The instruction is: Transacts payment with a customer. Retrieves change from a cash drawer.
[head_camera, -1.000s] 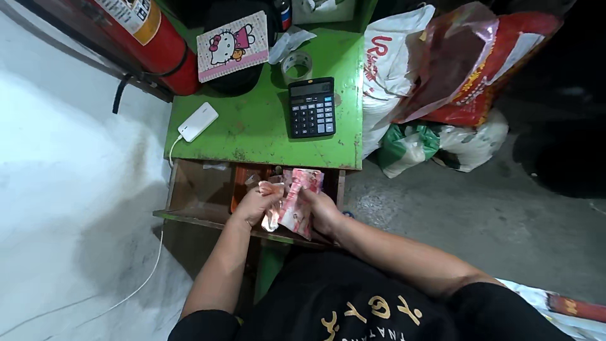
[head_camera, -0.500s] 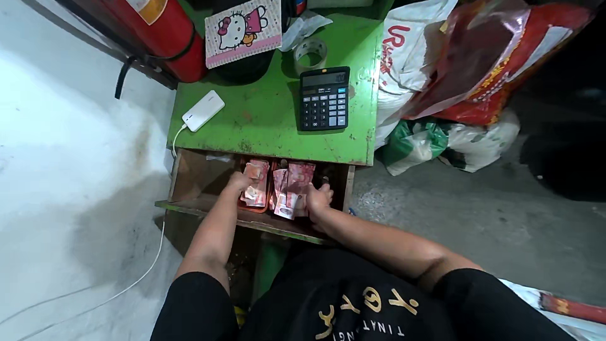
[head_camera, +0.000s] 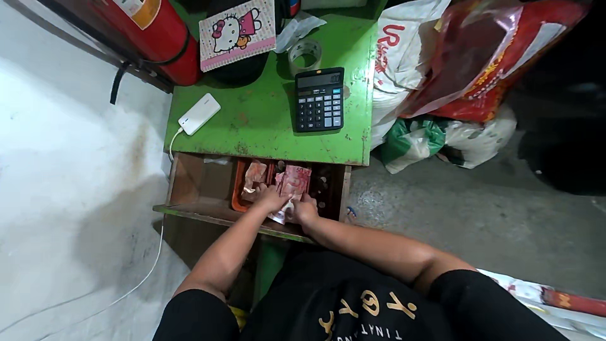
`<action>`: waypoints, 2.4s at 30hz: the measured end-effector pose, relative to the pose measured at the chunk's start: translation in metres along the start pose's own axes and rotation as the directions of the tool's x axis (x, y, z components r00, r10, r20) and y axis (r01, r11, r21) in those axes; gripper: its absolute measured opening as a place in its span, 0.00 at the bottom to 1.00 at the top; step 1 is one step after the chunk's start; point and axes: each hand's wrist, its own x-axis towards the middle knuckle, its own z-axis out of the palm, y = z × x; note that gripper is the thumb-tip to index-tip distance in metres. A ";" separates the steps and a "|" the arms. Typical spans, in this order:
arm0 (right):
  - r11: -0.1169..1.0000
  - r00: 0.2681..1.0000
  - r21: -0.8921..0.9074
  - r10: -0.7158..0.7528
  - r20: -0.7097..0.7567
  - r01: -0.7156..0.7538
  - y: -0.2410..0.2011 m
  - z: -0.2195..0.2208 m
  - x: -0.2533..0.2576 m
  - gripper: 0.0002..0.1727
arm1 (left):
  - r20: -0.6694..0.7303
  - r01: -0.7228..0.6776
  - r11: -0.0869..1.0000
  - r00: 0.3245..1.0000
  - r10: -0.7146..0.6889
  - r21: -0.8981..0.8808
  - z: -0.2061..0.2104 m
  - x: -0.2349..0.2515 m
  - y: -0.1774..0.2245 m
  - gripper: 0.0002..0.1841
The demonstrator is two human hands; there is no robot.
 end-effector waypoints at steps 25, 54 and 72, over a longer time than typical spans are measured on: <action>0.705 0.705 0.005 -0.710 0.000 0.710 -0.033 -0.042 -0.034 0.50 | -0.340 -0.271 0.904 0.928 0.154 -0.331 -0.095 -0.087 -0.028 0.20; 0.098 0.124 -0.158 -0.978 0.169 0.983 -0.182 -0.042 0.061 0.30 | -0.874 -0.681 0.695 0.458 0.159 -0.231 -0.111 0.009 -0.042 0.27; 0.076 0.136 0.493 -0.987 -0.087 0.867 -0.179 -0.073 0.008 0.41 | -0.723 -0.697 0.207 0.684 -0.098 -0.687 -0.094 -0.071 -0.009 0.12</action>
